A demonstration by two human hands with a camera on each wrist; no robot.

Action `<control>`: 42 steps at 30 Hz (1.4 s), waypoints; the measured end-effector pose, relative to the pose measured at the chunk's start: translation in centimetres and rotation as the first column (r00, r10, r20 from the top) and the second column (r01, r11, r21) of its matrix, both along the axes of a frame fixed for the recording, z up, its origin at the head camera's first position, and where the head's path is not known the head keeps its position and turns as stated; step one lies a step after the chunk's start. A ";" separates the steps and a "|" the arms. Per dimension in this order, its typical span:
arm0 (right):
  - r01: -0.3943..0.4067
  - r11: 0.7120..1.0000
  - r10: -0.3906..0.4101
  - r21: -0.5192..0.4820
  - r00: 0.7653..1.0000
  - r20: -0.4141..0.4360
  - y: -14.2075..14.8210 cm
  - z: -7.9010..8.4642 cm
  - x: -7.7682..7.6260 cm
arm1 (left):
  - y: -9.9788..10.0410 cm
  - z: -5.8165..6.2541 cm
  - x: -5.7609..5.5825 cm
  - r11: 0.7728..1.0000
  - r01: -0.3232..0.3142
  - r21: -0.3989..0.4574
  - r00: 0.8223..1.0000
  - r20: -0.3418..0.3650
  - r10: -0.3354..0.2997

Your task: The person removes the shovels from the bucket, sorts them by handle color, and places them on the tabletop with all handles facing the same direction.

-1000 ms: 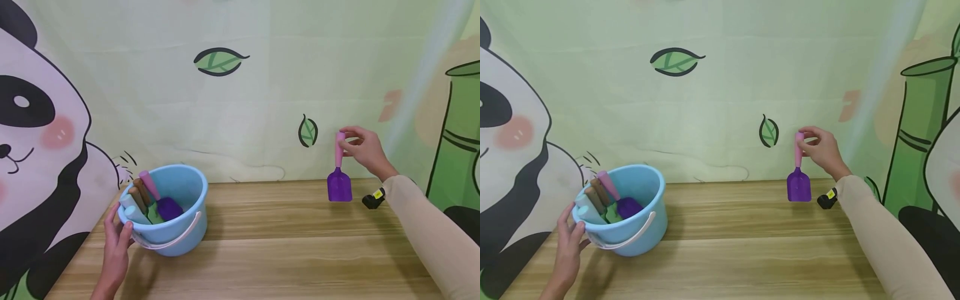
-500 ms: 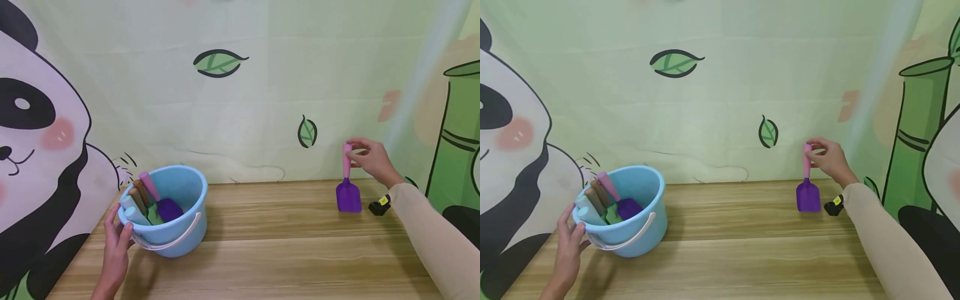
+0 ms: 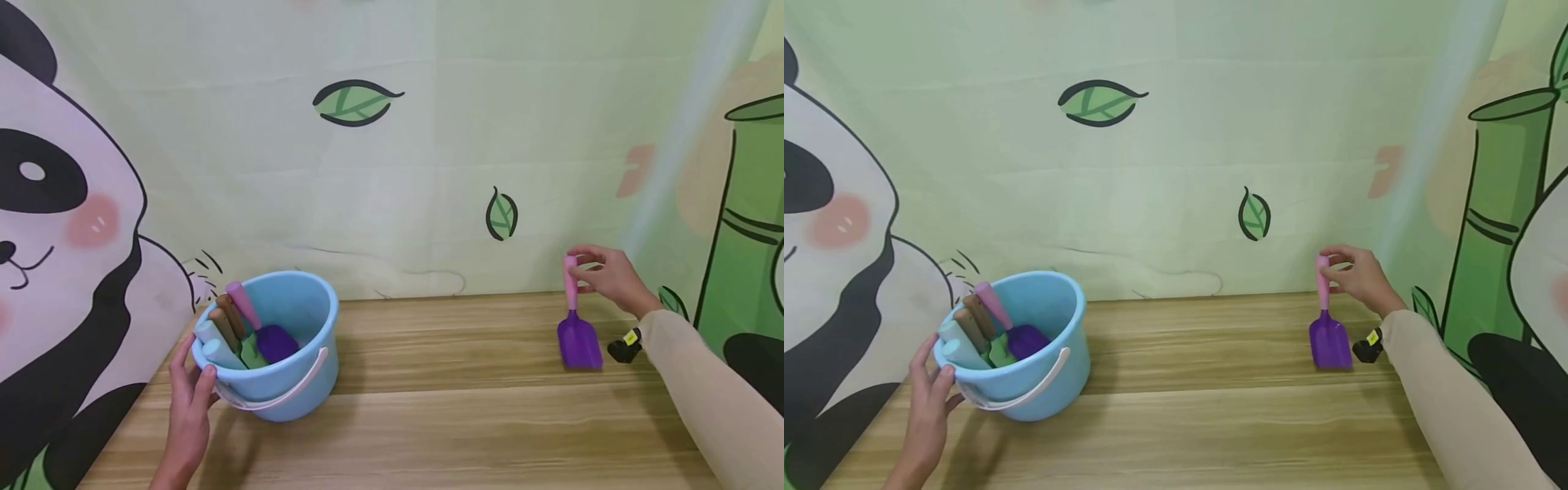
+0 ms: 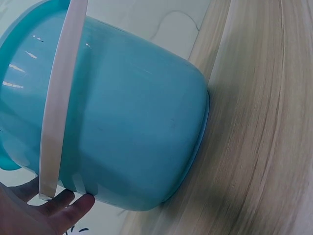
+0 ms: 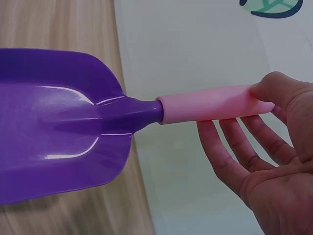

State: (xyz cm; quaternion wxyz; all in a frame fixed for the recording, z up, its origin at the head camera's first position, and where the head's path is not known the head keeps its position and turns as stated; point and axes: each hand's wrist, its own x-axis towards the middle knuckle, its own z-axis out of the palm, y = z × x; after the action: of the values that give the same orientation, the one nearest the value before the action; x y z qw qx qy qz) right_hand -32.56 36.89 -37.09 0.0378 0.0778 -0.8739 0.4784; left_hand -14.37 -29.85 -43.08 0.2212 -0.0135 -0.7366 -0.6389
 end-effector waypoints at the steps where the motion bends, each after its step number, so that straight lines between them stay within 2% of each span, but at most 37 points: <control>1: -0.002 1.000 0.002 0.002 1.000 0.009 0.1 -0.2 0.0 | 0.0 0.0 0.0 1.000 -0.001 0.003 1.000 0.000 0.001; 8: -0.024 0.999 0.025 -0.021 0.998 0.053 1.0 -1.6 -0.1 | -0.2 -0.1 0.0 1.000 -0.011 -0.023 1.000 0.021 0.011; 12: -0.024 0.999 0.026 -0.022 0.997 0.072 1.2 -2.2 -0.2 | -0.2 -0.1 0.1 1.000 -0.014 -0.006 1.000 0.027 0.014; 21: -0.047 0.999 0.048 -0.011 0.992 0.116 1.9 -3.3 0.1 | 0.0 -0.1 0.0 1.000 -0.001 0.006 1.000 -0.007 0.001; 29: -0.071 0.997 0.074 -0.026 0.979 0.187 2.0 -4.6 0.1 | -0.2 -0.2 0.1 1.000 0.012 0.028 1.000 -0.017 -0.012; 42: -0.112 0.994 0.111 -0.010 0.963 0.246 2.5 -6.1 -0.2 | -0.2 -0.1 0.2 1.000 0.019 -0.004 0.999 -0.031 -0.020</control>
State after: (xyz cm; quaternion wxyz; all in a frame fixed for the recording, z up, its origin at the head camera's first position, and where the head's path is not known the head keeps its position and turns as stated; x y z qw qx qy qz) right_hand -32.71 39.37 -43.16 -0.0979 0.0672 -0.8670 0.4839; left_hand -14.19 -30.04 -43.14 0.2264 -0.0310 -0.7342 -0.6393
